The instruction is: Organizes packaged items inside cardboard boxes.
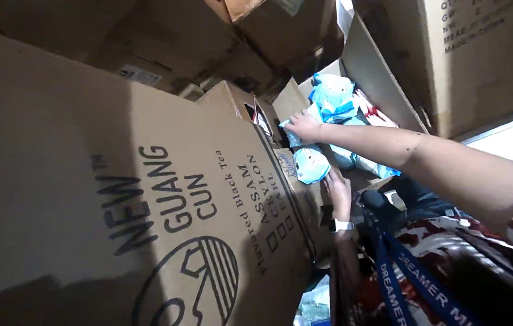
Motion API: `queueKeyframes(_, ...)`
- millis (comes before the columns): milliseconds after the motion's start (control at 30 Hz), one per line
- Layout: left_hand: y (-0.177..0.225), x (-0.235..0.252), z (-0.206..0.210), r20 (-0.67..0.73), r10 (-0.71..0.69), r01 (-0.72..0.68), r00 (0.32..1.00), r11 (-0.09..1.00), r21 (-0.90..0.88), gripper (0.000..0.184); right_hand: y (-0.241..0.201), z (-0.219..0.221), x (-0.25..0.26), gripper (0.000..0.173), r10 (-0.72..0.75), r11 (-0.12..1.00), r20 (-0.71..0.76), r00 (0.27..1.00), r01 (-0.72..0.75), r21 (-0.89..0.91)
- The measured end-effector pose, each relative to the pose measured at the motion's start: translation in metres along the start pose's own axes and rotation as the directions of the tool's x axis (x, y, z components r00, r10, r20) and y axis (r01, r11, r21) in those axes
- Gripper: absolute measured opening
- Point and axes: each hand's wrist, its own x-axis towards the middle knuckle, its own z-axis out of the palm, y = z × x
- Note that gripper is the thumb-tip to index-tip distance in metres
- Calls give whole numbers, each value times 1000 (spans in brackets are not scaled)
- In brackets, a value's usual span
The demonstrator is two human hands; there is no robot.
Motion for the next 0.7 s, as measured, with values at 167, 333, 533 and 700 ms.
queueKeyframes(167, -5, -6, 12, -118, 23, -35, 993, 995, -96, 64, 12, -9, -66, 63, 49, 987, -196, 979, -18, 157)
queueKeyframes(333, -13, -19, 0, -242, 7, -77, 970, 957, -279, 64, 18, -42, -150, 71, 378, 835, -344, 860, -155, 528)
queueKeyframes(533, -17, -20, -3, -243, -2, -72, 970, 954, -292, 60, 23, -38, -183, 68, 613, 702, -209, 762, -405, 586)
queueKeyframes(700, -15, -19, -7, -234, -8, -63, 972, 955, -291, 61, 1, -28, -164, 61, 392, 844, -209, 896, -260, 469)
